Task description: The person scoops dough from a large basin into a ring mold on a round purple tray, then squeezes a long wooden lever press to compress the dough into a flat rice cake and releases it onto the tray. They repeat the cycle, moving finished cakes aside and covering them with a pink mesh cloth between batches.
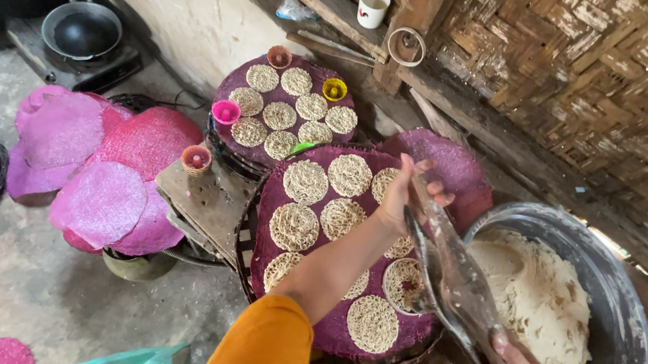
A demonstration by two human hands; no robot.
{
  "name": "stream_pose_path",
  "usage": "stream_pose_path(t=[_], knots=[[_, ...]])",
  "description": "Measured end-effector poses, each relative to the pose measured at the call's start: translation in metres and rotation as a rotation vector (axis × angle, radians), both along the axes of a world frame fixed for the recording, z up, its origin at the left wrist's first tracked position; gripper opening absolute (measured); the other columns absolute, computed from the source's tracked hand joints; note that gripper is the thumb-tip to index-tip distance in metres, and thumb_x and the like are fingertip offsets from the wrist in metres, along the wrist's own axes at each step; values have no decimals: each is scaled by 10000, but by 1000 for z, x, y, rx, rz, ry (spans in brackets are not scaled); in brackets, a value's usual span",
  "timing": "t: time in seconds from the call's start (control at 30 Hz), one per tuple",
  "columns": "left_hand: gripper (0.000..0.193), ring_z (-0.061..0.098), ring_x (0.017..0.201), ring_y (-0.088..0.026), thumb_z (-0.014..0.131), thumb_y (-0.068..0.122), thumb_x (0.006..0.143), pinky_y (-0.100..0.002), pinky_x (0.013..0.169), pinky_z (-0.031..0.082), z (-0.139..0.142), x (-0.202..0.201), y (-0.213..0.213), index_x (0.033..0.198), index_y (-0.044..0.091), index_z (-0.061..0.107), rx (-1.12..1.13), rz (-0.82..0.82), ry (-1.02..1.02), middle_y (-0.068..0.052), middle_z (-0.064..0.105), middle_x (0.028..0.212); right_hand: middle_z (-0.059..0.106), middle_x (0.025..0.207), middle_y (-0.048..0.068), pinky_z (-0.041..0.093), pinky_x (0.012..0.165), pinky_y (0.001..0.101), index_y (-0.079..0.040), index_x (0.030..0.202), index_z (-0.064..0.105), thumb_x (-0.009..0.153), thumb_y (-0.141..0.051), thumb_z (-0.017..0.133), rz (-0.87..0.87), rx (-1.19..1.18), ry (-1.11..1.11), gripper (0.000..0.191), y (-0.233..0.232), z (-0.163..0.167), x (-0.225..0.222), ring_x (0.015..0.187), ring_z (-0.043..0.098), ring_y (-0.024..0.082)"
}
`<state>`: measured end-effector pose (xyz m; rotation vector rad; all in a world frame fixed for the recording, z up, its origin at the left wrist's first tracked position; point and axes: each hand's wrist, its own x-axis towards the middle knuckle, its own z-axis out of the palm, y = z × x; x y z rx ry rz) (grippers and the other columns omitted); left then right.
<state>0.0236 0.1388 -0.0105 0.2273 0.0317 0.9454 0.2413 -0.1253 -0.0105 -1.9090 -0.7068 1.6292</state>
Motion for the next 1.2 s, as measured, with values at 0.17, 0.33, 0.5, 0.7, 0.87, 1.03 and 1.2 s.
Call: stream_pose_path(t=[0.17, 0.33, 0.5, 0.7, 0.87, 1.03, 1.2], knots=[[775, 564, 635, -229, 401, 772, 962, -454, 989, 482, 6, -16, 11, 1345, 99, 432, -8, 39, 38, -20, 514, 679, 631, 726, 97, 513, 491, 367, -125, 1297, 564, 869, -585, 592, -46, 16, -53, 628, 16, -6, -26, 541, 604, 214], [712, 549, 627, -225, 408, 752, 968, -496, 1023, 471, 7, -10, 19, 1291, 118, 444, -2, 82, 44, -19, 506, 671, 624, 707, 104, 478, 474, 328, -63, 1274, 584, 870, -557, 589, 62, 150, -138, 638, 23, -6, -19, 538, 589, 193], [692, 547, 634, -217, 402, 745, 992, -495, 1072, 445, -6, 5, 9, 1286, 120, 443, 5, 50, 15, -8, 494, 677, 638, 689, 165, 463, 444, 345, 11, 1237, 545, 949, -571, 564, 143, 176, -90, 649, 10, -4, -9, 508, 594, 220], [980, 648, 1074, -337, 349, 839, 894, -522, 1180, 360, -3, -3, 7, 1487, 58, 362, 113, -180, -31, -176, 669, 1122, 671, 868, 145, 484, 473, 324, -56, 1479, 509, 914, -455, 586, -52, 235, 116, 696, -5, 13, 1, 596, 621, 187], [890, 391, 1409, -377, 810, 318, 816, -484, 1205, 285, 9, -19, -22, 1530, 40, 358, 1268, -283, 1132, -231, 434, 1513, 704, 993, 177, 579, 581, 376, -138, 1547, 406, 916, -465, 517, -124, 419, 172, 719, 30, -7, -13, 723, 700, 263], [390, 762, 1017, -259, 731, 221, 866, -380, 901, 672, 4, -51, -46, 1230, 88, 692, 1172, 70, 1407, -150, 748, 1139, 504, 1507, 150, 420, 1135, 502, -136, 1551, 414, 968, -457, 531, 455, 849, -665, 676, 82, -46, -38, 1386, 449, 385], [283, 730, 970, -191, 746, 151, 896, -329, 839, 672, -14, -132, -61, 1137, 50, 636, 1065, 315, 1181, -89, 710, 1077, 118, 1649, 156, 100, 1168, 629, -186, 1553, 326, 845, -587, 561, 708, 862, -1294, 846, 94, -67, -46, 1493, 74, 467]])
